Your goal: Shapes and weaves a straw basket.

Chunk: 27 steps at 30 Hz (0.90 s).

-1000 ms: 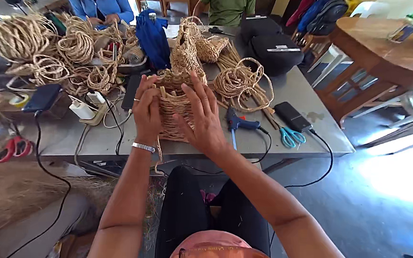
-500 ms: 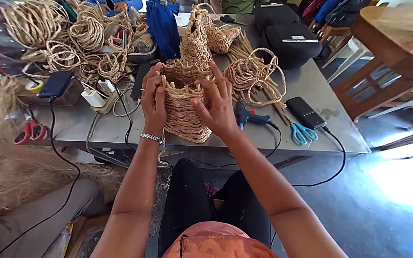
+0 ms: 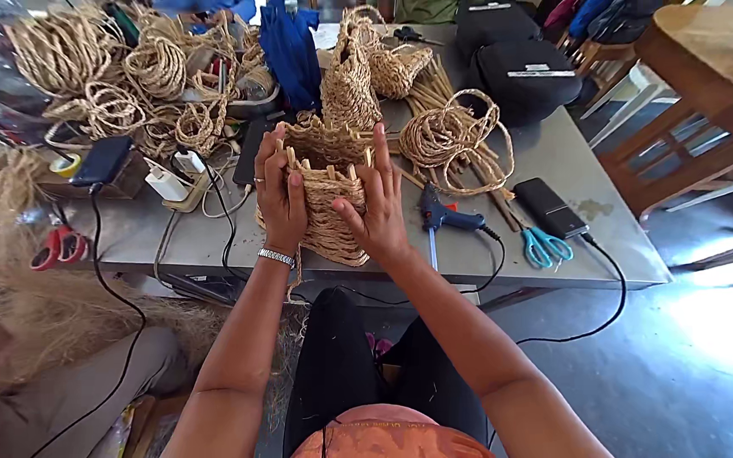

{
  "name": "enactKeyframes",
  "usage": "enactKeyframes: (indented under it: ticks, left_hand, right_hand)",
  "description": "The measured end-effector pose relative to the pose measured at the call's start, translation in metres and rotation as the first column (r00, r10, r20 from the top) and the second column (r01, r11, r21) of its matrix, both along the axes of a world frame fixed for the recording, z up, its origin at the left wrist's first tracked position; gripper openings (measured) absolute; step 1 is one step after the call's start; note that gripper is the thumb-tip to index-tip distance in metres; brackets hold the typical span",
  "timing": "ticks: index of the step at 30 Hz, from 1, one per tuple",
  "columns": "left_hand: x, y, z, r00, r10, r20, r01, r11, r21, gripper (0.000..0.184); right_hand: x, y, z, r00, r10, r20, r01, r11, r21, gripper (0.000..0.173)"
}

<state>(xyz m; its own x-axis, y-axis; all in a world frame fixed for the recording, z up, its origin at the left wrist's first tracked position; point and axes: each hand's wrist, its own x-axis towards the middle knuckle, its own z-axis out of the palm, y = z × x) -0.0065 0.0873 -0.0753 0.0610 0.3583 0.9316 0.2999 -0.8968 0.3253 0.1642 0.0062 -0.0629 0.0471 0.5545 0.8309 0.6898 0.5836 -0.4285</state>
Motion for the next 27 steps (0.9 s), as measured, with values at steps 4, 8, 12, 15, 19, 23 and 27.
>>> enactKeyframes:
  ticks: [4, 8, 12, 15, 19, 23, 27]
  left_hand:
    - [-0.001, -0.012, 0.002, 0.999, 0.009, -0.033, -0.012, 0.995, -0.101, 0.050]
    - [0.001, -0.004, 0.002, 1.000, -0.004, 0.003, 0.004, 0.999, -0.050, 0.052]
    - [-0.002, -0.016, 0.000, 0.998, 0.028, -0.053, -0.034, 0.991, -0.126, 0.052]
    - [0.000, -0.009, 0.002, 0.999, 0.003, -0.036, -0.007, 0.994, -0.108, 0.051]
    - [0.002, -0.003, 0.000, 1.000, -0.005, 0.001, 0.005, 0.997, -0.075, 0.050]
    - [0.001, -0.001, -0.003, 1.000, 0.002, 0.005, -0.001, 0.997, -0.073, 0.047]
    - [0.001, -0.002, -0.003, 1.000, -0.004, 0.004, 0.004, 0.997, -0.079, 0.048]
  right_hand:
    - [0.013, -0.016, 0.011, 0.990, 0.138, -0.034, -0.139, 0.989, -0.048, 0.061]
    - [0.029, -0.003, 0.026, 0.929, 0.186, -0.320, -0.197, 0.980, -0.002, 0.053]
    - [0.046, 0.023, 0.057, 0.686, 0.221, -0.693, -0.541, 0.792, -0.283, 0.048]
    - [0.047, 0.037, 0.072, 0.718, 0.290, -0.633, -0.632, 0.653, -0.418, 0.048]
    - [0.046, 0.041, 0.073, 0.685, 0.344, -0.643, -0.712, 0.506, -0.487, 0.047]
    - [0.051, 0.044, 0.069, 0.613, 0.378, -0.693, -0.781, 0.421, -0.461, 0.047]
    - [0.054, 0.033, 0.071, 0.646, 0.375, -0.665, -0.759, 0.414, -0.503, 0.049]
